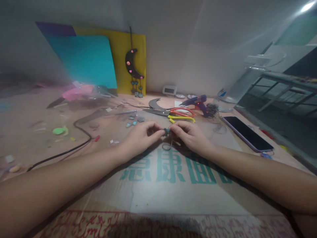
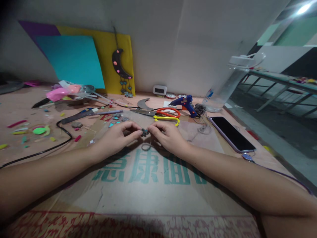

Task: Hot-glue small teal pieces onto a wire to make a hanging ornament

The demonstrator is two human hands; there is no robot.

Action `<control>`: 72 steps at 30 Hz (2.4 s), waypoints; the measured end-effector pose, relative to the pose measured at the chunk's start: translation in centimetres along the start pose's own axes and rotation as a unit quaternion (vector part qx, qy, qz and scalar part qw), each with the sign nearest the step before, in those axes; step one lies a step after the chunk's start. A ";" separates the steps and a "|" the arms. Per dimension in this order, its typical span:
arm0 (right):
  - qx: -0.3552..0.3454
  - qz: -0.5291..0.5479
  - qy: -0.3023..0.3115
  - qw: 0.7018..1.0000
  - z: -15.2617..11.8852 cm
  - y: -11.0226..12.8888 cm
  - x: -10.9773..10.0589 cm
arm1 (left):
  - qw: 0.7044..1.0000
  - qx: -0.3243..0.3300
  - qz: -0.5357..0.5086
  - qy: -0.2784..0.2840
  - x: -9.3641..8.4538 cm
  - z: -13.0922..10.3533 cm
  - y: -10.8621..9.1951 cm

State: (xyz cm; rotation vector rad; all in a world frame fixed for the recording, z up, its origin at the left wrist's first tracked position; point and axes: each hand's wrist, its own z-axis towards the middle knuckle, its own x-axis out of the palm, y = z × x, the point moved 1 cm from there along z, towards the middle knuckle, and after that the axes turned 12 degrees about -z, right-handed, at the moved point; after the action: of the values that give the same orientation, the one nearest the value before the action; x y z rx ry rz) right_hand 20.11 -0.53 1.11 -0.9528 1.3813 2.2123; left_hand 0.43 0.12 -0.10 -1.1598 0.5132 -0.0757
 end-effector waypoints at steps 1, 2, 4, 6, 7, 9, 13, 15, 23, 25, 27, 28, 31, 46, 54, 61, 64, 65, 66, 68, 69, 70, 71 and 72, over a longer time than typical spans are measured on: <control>0.000 0.018 -0.013 1.000 0.0 -0.2 0.0 | 1.000 -0.003 -0.002 -0.005 0.0 0.0 0.0; -0.005 0.035 -0.031 0.999 0.1 -0.4 0.1 | 1.000 -0.006 -0.004 -0.011 0.0 0.0 -0.1; -0.023 0.055 -0.066 0.996 0.2 -0.8 0.2 | 1.000 -0.016 -0.005 -0.025 -0.1 0.1 -0.1; -0.044 0.058 -0.080 0.994 0.3 -1.2 0.3 | 0.999 -0.026 -0.004 -0.034 -0.2 0.1 -0.2; -0.050 0.056 -0.077 0.994 0.3 -1.4 0.4 | 0.999 -0.029 -0.003 -0.034 -0.2 0.1 -0.3; -0.052 0.049 -0.067 0.995 0.3 -1.6 0.4 | 0.999 -0.031 -0.003 -0.032 -0.2 0.1 -0.4; -0.035 0.026 -0.060 0.997 0.2 -1.6 0.3 | 0.999 -0.031 -0.011 -0.029 -0.2 0.1 -0.3; -0.032 0.017 -0.063 0.997 0.3 -1.6 0.3 | 0.999 -0.034 -0.011 -0.025 -0.2 0.1 -0.2; -0.043 -0.008 -0.082 0.996 0.4 -1.8 0.5 | 0.999 -0.024 0.001 -0.021 -0.1 0.1 0.1; -0.054 -0.019 -0.089 0.994 0.5 -1.9 0.5 | 1.000 -0.023 -0.002 -0.020 -0.1 0.1 0.1; -0.060 -0.030 -0.088 0.994 0.5 -1.9 0.5 | 1.000 -0.023 -0.003 -0.019 -0.1 0.1 0.2; -0.062 -0.037 -0.086 0.994 0.5 -1.9 0.5 | 1.000 -0.022 -0.001 -0.018 -0.1 0.1 0.2; -0.069 -0.057 -0.085 0.992 0.5 -1.7 0.4 | 1.000 -0.020 0.006 -0.016 -0.1 0.1 0.2; -0.052 -0.031 -0.087 0.994 0.2 -1.5 0.3 | 1.000 -0.024 -0.008 -0.010 0.0 0.1 0.1; -0.010 0.017 -0.079 0.997 0.2 -0.8 0.2 | 1.000 -0.016 0.002 -0.010 0.0 0.0 0.0; -0.018 -0.024 -0.004 1.000 0.4 -0.1 -0.1 | 1.000 -0.023 0.002 -0.021 -0.3 0.1 -0.2; -0.014 -0.041 -0.002 0.999 0.4 0.1 0.0 | 0.999 -0.027 -0.001 -0.020 -0.3 0.1 -0.2; -0.013 -0.044 -0.004 0.999 0.4 0.1 0.0 | 1.000 -0.026 0.001 -0.016 -0.4 0.1 -0.2; -0.013 -0.044 -0.008 0.999 0.4 0.2 0.0 | 1.000 -0.024 0.000 -0.011 -0.4 0.1 -0.1; -0.013 -0.041 -0.014 0.999 0.4 0.2 -0.1 | 1.000 -0.019 -0.007 -0.005 -0.4 0.2 -0.1; -0.013 -0.040 -0.014 0.999 0.4 0.3 -0.1 | 1.000 -0.018 -0.013 -0.002 -0.3 0.2 0.0; -0.013 -0.040 -0.013 0.999 0.4 0.3 -0.1 | 1.000 -0.018 -0.017 0.000 -0.3 0.2 0.0; -0.014 -0.040 -0.013 0.999 0.4 0.2 -0.1 | 1.000 -0.020 -0.019 0.000 -0.2 0.2 0.0; -0.016 -0.040 -0.013 0.999 0.4 0.2 -0.1 | 1.000 -0.021 -0.017 -0.001 -0.2 0.2 0.0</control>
State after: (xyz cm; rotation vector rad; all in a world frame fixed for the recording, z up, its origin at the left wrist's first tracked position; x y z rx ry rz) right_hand 19.91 -0.30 1.39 -0.9699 1.2787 2.1860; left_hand 0.35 0.34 0.00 -1.2101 0.4958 -0.0931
